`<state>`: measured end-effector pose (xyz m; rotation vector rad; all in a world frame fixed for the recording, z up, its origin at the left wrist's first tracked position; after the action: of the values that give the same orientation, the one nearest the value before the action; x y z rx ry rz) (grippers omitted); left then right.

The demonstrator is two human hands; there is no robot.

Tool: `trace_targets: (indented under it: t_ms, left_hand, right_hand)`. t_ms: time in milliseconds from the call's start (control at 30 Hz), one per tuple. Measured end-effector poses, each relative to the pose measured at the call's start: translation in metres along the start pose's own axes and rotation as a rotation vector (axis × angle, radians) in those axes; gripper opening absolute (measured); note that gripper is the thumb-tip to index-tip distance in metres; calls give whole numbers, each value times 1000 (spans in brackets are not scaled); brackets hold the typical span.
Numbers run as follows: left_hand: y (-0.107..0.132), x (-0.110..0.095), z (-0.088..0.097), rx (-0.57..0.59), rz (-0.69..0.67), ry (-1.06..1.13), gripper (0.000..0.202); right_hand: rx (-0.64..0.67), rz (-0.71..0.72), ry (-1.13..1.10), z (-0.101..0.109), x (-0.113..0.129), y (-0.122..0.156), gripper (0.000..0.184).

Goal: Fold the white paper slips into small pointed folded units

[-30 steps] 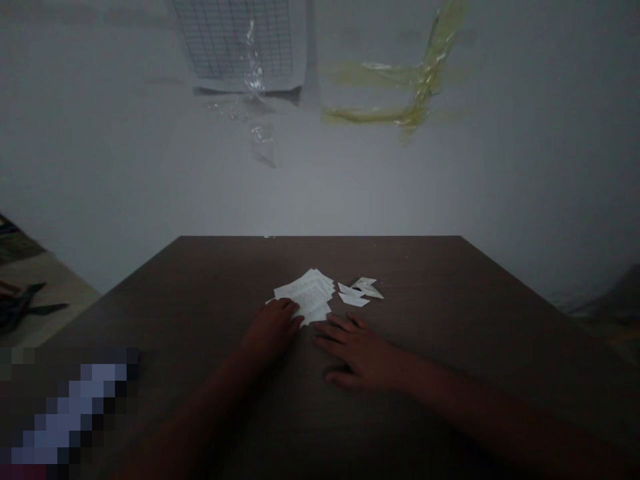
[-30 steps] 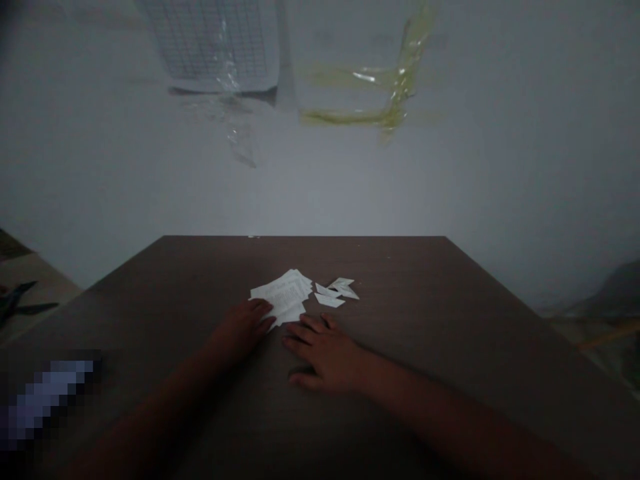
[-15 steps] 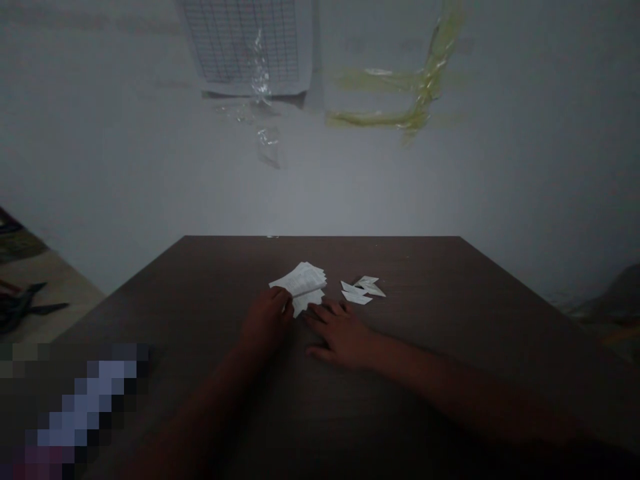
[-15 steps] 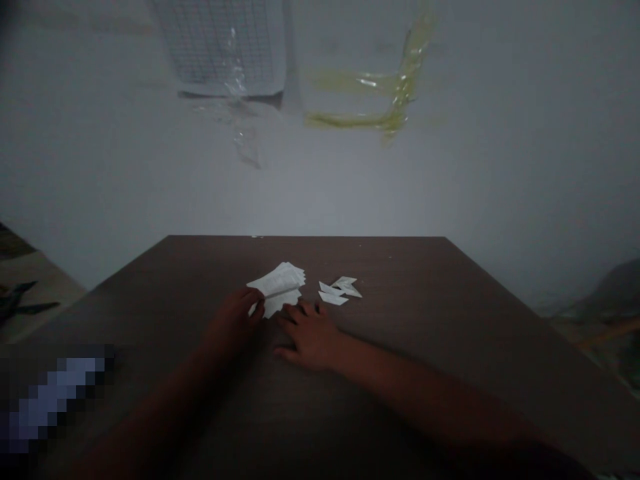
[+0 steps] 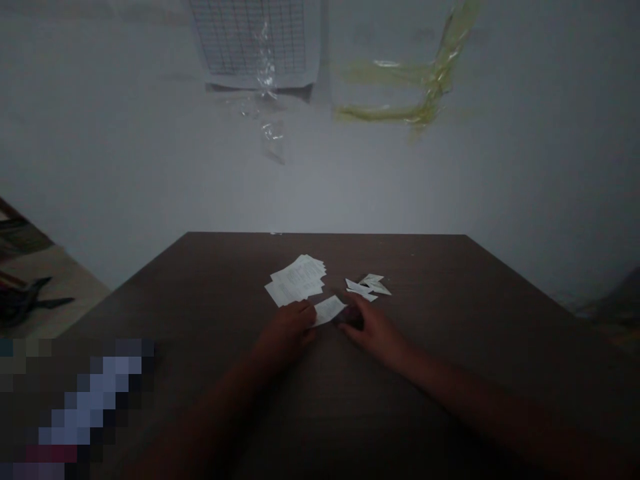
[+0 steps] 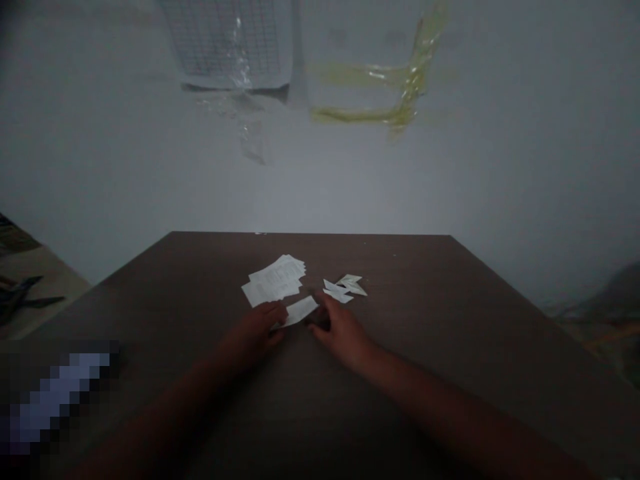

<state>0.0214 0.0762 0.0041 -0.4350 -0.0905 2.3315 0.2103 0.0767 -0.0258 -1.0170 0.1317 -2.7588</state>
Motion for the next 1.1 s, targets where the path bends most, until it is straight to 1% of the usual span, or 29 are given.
trace_targets:
  t_ms: [33, 67, 133, 200, 233, 300, 433, 500, 600, 700, 767, 833, 900, 967, 1033, 1100]
  left_hand:
    - [0, -6, -4, 15, -25, 17, 20]
    - [0, -13, -8, 30, -51, 33, 19]
    - [0, -26, -14, 65, -109, 67, 20]
    - [0, -37, -18, 97, -171, 91, 21]
    - [0, -41, -19, 110, -200, 98, 22]
    - [0, -47, -19, 131, -247, 107, 21]
    - [5, -50, -18, 174, -306, 149, 23]
    - [8, -50, -17, 183, -314, 176, 30]
    - [12, -44, -18, 179, -288, 199, 40]
    - [12, -39, -25, 182, -277, 208, 32]
    - [10, -36, -29, 185, -278, 189, 29]
    - [7, -34, -31, 180, -261, 160, 28]
    - [6, -32, -30, 168, -231, 142, 29]
    - [6, -33, -27, 148, -219, 139, 31]
    - [7, -35, -24, 128, -239, 148, 35]
    - [8, -35, -23, 109, -252, 164, 38]
  right_hand:
    - [10, -10, -69, 4, -7, 7, 64]
    - [29, -8, -115, 8, -11, 14, 57]
    - [53, 5, -172, 13, -16, 25, 36]
    - [20, -6, -220, 20, -18, 31, 23]
    - [-10, -24, -243, 23, -19, 32, 20]
    - [-59, -78, -293, 29, -22, 31, 21]
    - [-42, -180, -430, 31, -31, 27, 27]
    - [-47, -220, -530, 32, -36, 28, 28]
    - [-65, -283, -686, 33, -45, 32, 26]
    - [-45, -301, -799, 31, -46, 36, 24]
    - [-20, -287, -819, 29, -42, 39, 22]
    - [16, -242, -793, 29, -36, 42, 18]
    - [57, -136, -733, 30, -25, 44, 16]
    - [83, 40, -639, 33, -10, 49, 18]
    - [102, 239, -513, 36, 6, 55, 26]
    - [119, 391, -383, 35, 16, 61, 35]
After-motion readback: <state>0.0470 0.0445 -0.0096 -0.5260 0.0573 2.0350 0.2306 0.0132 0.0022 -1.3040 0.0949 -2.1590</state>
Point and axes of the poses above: each hand's wrist, its own y-axis away from the middle knuckle, its own z-axis out of the back of the hand, x = y × z, the point moved 8 cm from there along -y, towards the middle knuckle, and after that the axes turned 12 degrees about -z, right-handed, at the moved point
